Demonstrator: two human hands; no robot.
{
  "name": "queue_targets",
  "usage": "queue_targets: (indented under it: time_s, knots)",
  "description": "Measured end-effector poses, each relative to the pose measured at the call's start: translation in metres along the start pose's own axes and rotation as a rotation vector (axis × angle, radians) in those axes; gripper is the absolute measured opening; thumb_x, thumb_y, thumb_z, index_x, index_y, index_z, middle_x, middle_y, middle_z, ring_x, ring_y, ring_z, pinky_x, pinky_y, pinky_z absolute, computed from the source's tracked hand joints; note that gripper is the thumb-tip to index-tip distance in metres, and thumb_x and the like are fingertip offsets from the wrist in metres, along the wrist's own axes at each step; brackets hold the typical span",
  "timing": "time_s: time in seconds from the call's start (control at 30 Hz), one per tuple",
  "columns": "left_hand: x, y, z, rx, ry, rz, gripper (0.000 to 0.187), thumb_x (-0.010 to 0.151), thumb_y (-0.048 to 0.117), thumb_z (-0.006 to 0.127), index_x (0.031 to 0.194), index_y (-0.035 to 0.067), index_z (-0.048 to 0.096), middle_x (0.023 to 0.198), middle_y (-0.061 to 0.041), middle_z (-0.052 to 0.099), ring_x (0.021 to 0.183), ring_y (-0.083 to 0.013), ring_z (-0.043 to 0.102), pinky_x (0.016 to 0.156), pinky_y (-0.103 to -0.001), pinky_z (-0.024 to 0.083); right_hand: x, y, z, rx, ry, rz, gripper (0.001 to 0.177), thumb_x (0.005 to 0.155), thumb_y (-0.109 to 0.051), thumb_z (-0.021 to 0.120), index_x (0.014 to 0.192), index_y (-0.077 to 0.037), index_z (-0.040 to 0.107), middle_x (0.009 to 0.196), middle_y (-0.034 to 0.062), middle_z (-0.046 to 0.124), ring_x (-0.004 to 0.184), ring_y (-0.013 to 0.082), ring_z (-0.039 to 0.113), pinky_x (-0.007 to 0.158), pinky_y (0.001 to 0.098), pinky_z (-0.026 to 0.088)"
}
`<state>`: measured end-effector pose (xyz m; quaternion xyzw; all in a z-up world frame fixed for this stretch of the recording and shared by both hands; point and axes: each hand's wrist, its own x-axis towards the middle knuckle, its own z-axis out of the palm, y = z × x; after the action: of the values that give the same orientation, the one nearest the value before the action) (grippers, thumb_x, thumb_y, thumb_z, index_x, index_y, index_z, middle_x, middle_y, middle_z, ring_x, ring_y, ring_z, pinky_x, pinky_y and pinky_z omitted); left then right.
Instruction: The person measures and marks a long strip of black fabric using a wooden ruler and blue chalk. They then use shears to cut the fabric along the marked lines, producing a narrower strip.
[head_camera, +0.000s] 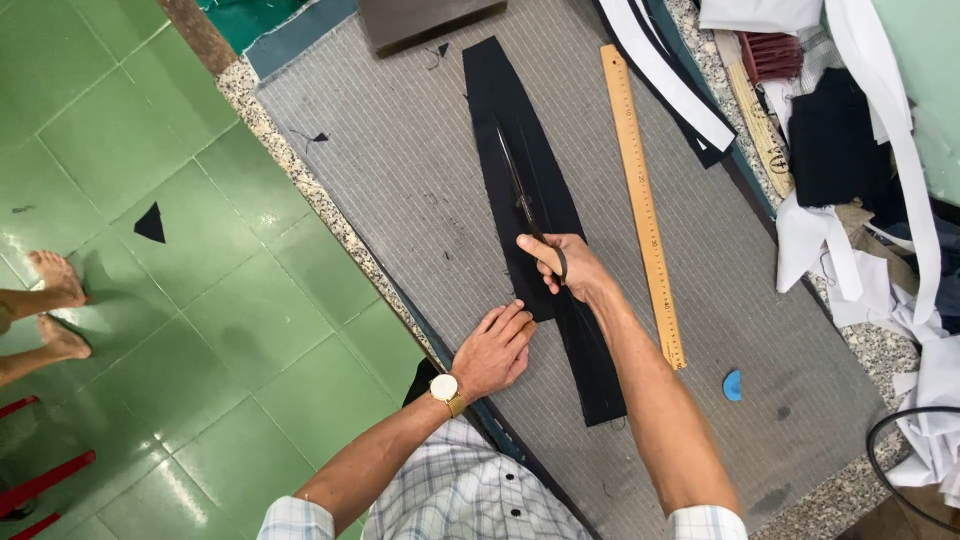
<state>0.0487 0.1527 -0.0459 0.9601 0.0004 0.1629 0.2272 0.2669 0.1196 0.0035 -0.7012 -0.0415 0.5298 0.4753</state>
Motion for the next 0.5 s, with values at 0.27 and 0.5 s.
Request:
queue_targets:
  time_s: [0.27,0.5]
  knots:
    - [0.016,-0.019,0.009,0.051,-0.069,-0.075,0.046,0.104,0.037,0.055,0.138,0.006,0.057,0.132,-0.015,0.057,0.126,-0.0316,0.053,0.102,-0.046,0.042,-0.108,0.008,-0.025,-0.070,-0.058,-0.085,0.048,0.098,-0.045,0.063,0.097,0.002,0.070,0.043,0.0064,0.047,0.028,0.0152,0.049,0.028,0.0230,0.034]
    - [0.038,-0.048,0.003,0.038,-0.135,0.113,0.018,0.092,0.003,0.053,0.106,0.006,0.063,0.114,-0.015,0.059,0.089,-0.0274,0.050,0.078,-0.041,0.038,-0.248,0.168,-0.084,0.093,0.006,-0.037,0.056,0.094,-0.035,0.058,0.134,0.003,0.066,0.043,0.0003,0.042,0.033,0.0095,0.040,0.038,0.0250,0.033]
